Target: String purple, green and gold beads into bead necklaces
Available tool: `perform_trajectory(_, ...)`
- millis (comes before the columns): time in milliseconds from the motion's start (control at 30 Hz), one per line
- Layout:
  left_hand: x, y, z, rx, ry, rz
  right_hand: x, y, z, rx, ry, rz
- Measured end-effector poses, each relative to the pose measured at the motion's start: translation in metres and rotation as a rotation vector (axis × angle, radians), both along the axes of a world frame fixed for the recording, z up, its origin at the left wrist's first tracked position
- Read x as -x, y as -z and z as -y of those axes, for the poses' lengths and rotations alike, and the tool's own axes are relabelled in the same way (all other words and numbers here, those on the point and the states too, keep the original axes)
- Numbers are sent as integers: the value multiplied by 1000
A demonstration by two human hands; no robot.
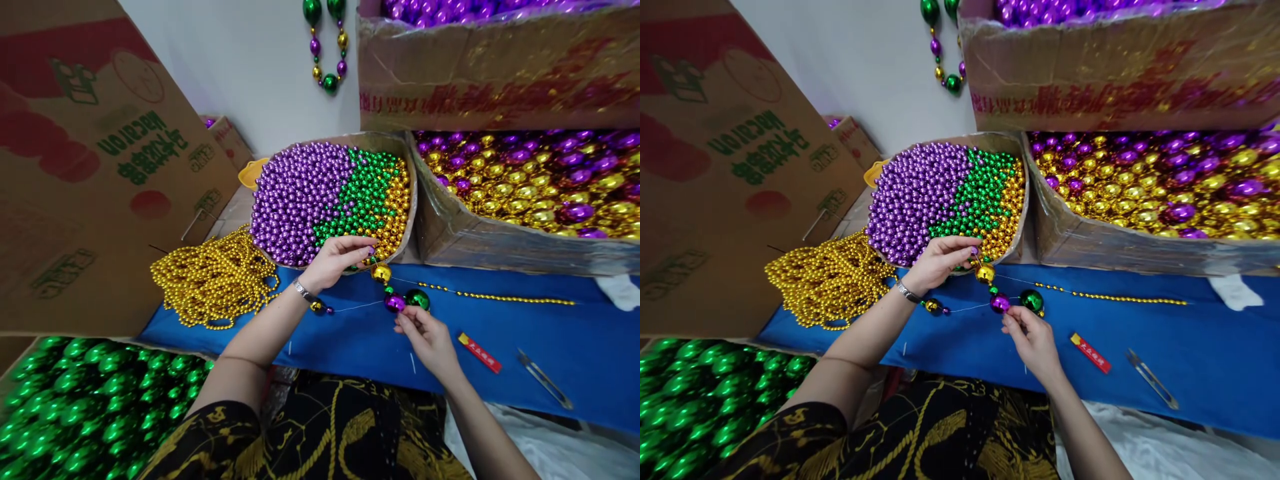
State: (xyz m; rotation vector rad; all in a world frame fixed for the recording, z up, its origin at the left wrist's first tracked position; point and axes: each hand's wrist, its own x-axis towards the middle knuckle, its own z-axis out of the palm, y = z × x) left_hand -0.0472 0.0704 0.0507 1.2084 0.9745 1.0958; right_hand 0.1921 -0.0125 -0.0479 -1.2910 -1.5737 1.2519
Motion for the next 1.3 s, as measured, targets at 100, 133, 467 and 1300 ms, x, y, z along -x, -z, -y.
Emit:
perform_trajectory(100, 0, -2, 3, -155, 38, -176, 2, 4, 0, 44, 46, -25)
perform_trajectory(133, -1, -1, 4, -204, 58, -234, 3, 7, 0, 67, 68, -60)
perform_trajectory(467, -19, 27, 23, -374, 90, -515, 6, 28, 5, 293, 38, -238)
perform_trajectory(1300, -49, -38, 26, -956, -276, -146, 20, -58, -20, -376, -161, 174)
